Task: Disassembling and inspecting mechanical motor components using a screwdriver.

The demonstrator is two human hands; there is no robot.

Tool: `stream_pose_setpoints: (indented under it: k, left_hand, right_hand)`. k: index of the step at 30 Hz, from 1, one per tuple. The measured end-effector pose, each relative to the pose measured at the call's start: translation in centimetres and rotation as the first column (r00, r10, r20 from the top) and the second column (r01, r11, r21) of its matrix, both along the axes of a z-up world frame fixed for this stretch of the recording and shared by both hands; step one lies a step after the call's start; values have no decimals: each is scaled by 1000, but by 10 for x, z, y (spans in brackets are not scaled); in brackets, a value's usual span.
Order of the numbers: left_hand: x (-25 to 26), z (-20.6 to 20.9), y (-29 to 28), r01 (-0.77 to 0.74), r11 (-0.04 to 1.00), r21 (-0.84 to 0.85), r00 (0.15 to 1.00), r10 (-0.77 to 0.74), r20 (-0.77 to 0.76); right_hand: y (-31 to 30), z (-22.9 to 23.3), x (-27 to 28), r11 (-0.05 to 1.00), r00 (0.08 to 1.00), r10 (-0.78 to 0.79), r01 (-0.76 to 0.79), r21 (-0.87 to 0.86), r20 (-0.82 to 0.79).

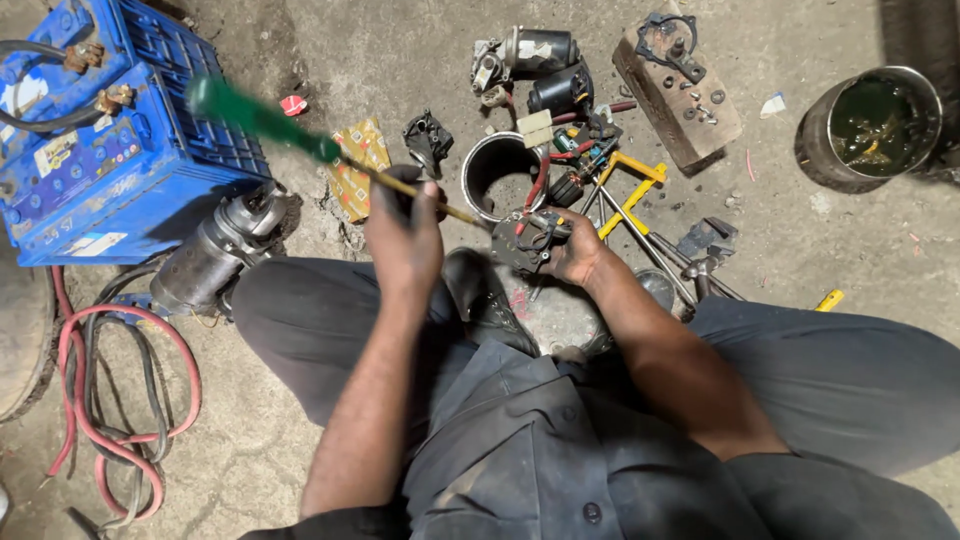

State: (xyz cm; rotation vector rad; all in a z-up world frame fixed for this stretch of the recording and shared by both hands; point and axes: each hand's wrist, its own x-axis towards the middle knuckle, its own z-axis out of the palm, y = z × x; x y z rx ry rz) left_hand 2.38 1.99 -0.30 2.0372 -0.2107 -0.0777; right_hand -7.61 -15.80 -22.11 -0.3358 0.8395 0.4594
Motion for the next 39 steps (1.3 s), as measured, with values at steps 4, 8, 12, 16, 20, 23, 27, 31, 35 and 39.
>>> stream_pose_setpoints:
  k: [4,8,12,16,20,23,27,31,35,39]
  left_hand:
    - [58,-143,33,-108,899,425,894,275,-355]
    - [50,-304,39,-11,765,644,870,325,-371]
    - [6,-346,19,172,782,599,786,258,-562]
    - [-1,-372,16,262,784,562,817,129,-561]
    - [22,-383,67,319,808,496,695,156,-702]
    - [83,-483,110,-373,550,748,738,664,-120]
    - [112,-434,136,-734,445,513,456,883,-113]
    - [107,-361,110,-609,593,527,616,772,-157]
    - [115,-402,123,-501,499,707,637,766,-89]
    - [112,-423,125,-846,449,287,320,859,-399]
  right_hand:
    - [-2,4,3,1000,999,21,-21,11,42]
    - [-4,7,5,999,998,42,-43,13,46]
    - [-1,13,2,1000,1000,21,-21,-15,-14]
    - [-4,4,1,999,1000,4,-4,-39,-8]
    - [-1,16,1,999,1000,-5,4,-51,-12]
    - [0,19,0,997,999,-4,1,-76,-48]
    - [0,13,-2,997,983,-64,55,-56,-171]
    - [-4,-16,-11,993,992,-116,114,-34,-52]
    - [-4,-26,-16,989,991,-108,99,-114,-74]
    - [-5,-27,-16,991,991,-112,106,-81,-71]
